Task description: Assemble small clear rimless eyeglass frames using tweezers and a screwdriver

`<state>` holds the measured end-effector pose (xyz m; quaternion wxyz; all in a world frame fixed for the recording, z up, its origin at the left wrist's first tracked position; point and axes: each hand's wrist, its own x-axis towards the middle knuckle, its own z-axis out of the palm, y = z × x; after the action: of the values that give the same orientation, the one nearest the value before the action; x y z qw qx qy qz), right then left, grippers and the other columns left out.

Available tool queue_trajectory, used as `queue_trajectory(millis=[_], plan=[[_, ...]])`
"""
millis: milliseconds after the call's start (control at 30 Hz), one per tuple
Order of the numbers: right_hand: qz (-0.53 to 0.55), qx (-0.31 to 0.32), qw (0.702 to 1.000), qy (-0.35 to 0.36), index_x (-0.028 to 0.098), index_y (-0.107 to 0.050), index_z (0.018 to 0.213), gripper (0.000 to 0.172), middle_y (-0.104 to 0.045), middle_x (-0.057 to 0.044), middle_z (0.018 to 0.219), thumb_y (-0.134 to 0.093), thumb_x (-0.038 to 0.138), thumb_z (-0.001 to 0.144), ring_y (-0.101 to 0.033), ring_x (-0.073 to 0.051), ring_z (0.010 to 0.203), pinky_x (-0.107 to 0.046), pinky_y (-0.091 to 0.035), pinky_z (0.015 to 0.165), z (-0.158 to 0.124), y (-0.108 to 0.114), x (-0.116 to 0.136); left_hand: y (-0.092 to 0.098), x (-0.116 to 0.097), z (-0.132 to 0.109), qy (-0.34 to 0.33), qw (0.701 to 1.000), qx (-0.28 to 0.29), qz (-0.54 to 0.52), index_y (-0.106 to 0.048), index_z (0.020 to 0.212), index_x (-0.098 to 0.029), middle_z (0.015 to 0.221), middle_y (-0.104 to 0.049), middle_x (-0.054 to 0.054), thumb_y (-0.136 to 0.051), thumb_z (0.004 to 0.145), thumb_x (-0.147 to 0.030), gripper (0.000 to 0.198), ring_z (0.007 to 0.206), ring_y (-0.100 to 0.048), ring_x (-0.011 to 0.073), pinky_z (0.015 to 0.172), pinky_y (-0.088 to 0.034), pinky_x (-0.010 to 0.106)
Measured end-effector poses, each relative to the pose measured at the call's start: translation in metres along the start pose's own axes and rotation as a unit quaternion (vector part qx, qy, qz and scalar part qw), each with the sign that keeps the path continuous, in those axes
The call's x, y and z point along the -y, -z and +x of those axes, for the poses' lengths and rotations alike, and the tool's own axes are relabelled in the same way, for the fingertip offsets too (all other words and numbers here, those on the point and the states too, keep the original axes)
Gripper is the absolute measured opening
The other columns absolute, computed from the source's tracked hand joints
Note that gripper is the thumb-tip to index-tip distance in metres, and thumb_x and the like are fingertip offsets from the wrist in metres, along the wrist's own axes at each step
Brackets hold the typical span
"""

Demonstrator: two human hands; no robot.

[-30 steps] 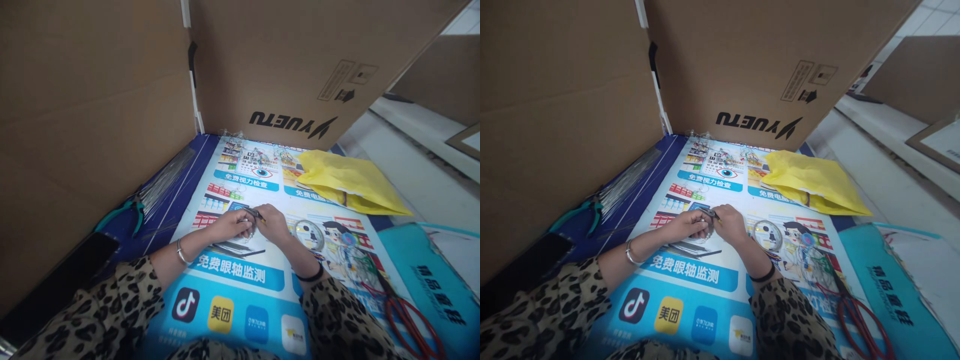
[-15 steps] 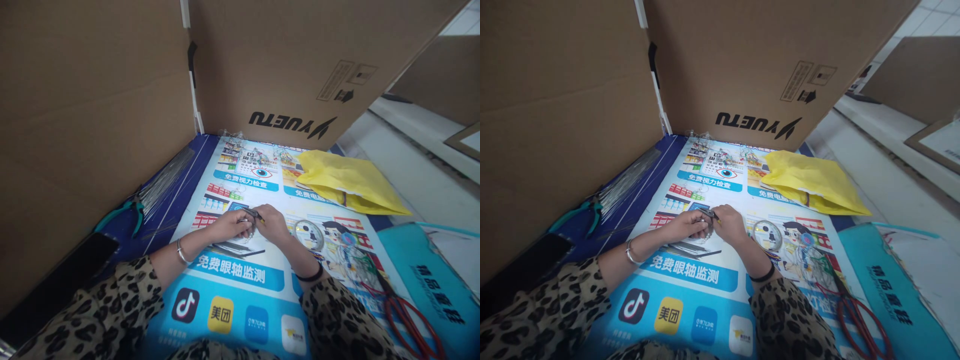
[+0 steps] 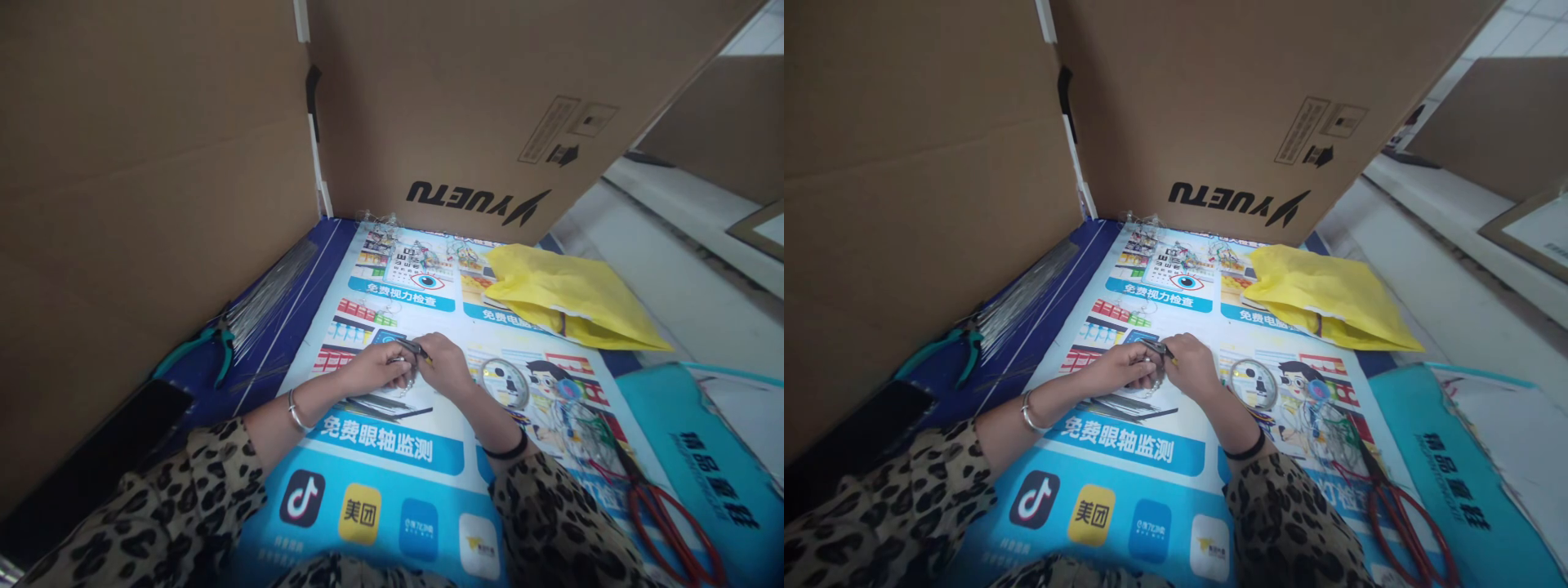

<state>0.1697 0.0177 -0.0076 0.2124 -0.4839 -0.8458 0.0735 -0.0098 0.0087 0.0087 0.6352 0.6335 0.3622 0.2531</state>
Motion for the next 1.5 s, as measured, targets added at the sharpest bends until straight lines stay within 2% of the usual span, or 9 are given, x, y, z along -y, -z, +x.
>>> queue_trajectory(millis=[367,600,700,867,1167,1333,1500], plan=[[-0.017,-0.019,1.000,-0.011,0.020,-0.061,0.091,0.020,-0.064,-0.004,0.084,-0.048,0.018,0.077,-0.055,-0.017,0.085,-0.027,-0.041,0.074,-0.001,-0.001,-0.002,0.001,0.002,0.000,-0.015,1.000,-0.002,-0.023,-0.053,0.086,-0.014,0.070,-0.061,0.002,-0.050,0.081,-0.033,0.019,0.059,-0.058,0.0082,0.051,-0.044,0.018],[-0.069,-0.056,0.994,-0.062,0.020,-0.060,0.090,0.017,-0.064,-0.005,0.084,-0.049,0.021,0.077,-0.054,-0.019,0.082,-0.028,-0.039,0.070,0.000,-0.003,0.001,0.001,0.005,0.001,-0.020,0.999,-0.014,-0.038,-0.051,0.083,-0.014,0.066,-0.060,0.001,-0.053,0.079,-0.037,0.023,0.057,-0.057,0.0087,0.049,-0.043,0.018],[-0.110,-0.075,0.988,-0.083,0.019,-0.060,0.086,0.015,-0.063,-0.006,0.080,-0.048,0.020,0.077,-0.052,-0.020,0.080,-0.028,-0.036,0.068,0.001,-0.002,0.010,-0.002,0.007,0.002,-0.017,0.999,-0.030,-0.024,-0.051,0.083,-0.014,0.060,-0.058,0.000,-0.055,0.078,-0.037,0.024,0.053,-0.055,0.0084,0.049,-0.044,0.018],[-0.155,-0.074,0.982,-0.079,0.020,-0.059,0.077,0.011,-0.059,-0.007,0.073,-0.048,0.021,0.078,-0.049,-0.020,0.075,-0.030,-0.031,0.062,0.002,-0.003,0.025,-0.007,0.007,0.003,-0.014,0.996,-0.083,-0.024,-0.049,0.076,-0.015,0.055,-0.055,-0.002,-0.058,0.075,-0.037,0.023,0.045,-0.051,0.0077,0.041,-0.039,0.017],[-0.198,-0.076,0.975,-0.063,0.020,-0.057,0.077,0.011,-0.058,-0.007,0.073,-0.051,0.013,0.071,-0.046,-0.021,0.073,-0.032,-0.028,0.060,0.002,-0.001,0.033,-0.011,0.003,0.006,0.024,0.987,-0.151,-0.040,-0.048,0.068,-0.016,0.046,-0.053,-0.004,-0.056,0.074,-0.030,0.018,0.038,-0.047,0.0070,0.037,-0.036,0.017],[-0.198,-0.066,0.975,-0.068,0.020,-0.057,0.077,0.011,-0.058,-0.007,0.073,-0.050,0.013,0.072,-0.046,-0.021,0.074,-0.032,-0.028,0.061,0.002,-0.001,0.035,-0.012,0.001,0.006,0.027,0.988,-0.151,-0.030,-0.049,0.065,-0.015,0.044,-0.052,-0.004,-0.054,0.074,-0.024,0.014,0.036,-0.046,0.0061,0.036,-0.035,0.016],[-0.188,-0.052,0.977,-0.086,0.020,-0.057,0.078,0.007,-0.059,-0.007,0.075,-0.051,0.018,0.074,-0.047,-0.021,0.076,-0.030,-0.029,0.062,0.003,0.000,0.033,-0.010,0.000,0.005,0.037,0.985,-0.157,-0.058,-0.049,0.069,-0.016,0.047,-0.054,-0.003,-0.054,0.074,-0.024,0.011,0.038,-0.049,0.0075,0.037,-0.038,0.017]])
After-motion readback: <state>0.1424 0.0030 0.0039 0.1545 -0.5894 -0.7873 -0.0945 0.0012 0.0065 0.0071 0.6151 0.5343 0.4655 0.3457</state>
